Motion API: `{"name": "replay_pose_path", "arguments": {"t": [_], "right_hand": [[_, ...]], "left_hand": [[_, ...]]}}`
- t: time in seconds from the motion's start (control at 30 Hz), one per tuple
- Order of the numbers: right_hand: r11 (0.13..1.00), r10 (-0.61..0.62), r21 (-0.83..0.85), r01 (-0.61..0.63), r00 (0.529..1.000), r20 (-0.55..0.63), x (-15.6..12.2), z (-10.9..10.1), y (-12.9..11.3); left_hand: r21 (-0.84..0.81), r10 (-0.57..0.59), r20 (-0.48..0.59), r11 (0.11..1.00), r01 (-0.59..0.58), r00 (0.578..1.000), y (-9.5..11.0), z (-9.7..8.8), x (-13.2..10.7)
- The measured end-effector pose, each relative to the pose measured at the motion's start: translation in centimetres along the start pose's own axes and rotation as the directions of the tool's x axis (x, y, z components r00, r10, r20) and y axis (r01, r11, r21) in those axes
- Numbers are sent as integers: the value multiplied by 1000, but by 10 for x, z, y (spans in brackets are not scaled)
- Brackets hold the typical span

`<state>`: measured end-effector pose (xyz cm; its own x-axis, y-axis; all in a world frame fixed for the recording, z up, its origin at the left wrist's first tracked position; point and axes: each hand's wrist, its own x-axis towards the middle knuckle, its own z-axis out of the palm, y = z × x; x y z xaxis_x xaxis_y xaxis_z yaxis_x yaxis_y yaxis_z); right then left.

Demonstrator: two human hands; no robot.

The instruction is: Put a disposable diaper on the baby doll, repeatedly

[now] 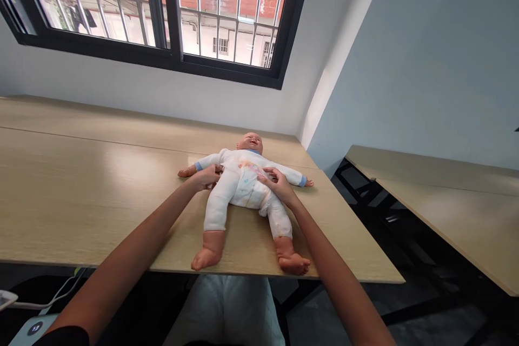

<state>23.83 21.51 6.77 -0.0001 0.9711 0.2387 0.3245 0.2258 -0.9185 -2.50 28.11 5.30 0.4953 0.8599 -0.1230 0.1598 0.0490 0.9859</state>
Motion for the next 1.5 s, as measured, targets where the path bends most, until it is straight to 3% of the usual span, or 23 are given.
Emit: {"name": "replay_pose_path", "arguments": {"t": [0.1,0.27,0.53,0.67,0.9,1.1,1.27,1.4,1.5], "right_hand": [[1000,-13,-13,13,1000,3,-2,0,-4],[1000,-19,-11,19,1000,3,-3,1,-5],[1000,-17,0,17,1000,6,-1,1,0],[1000,-18,-7,18,1000,7,0,1,1],[1000,-15,-4,15,1000,4,0,1,3],[1000,-8,-4,8,1000,1,0,2,2],[1000,-9,-14,9,1000,-7,0,2,1],[1000,-23,-15,22,1000,-10,-1,2,0],[999,-28,-20,28,1000,-8,-1,2,0]], "left_hand": [[40,-77,-36,996,79,996,9,-20,-11],[-8,-65,57,998,66,996,23,-44,-27],[368,-273,91,903,223,958,23,-25,-28],[455,-315,67,854,252,947,28,-27,-32],[301,-214,-87,926,230,973,32,-44,-40],[130,-156,7,979,154,988,22,-37,-32],[252,-119,91,963,92,989,18,-28,-30],[421,-62,-37,904,72,997,17,-25,-27],[418,-30,-80,906,61,996,17,-28,-26]]}}
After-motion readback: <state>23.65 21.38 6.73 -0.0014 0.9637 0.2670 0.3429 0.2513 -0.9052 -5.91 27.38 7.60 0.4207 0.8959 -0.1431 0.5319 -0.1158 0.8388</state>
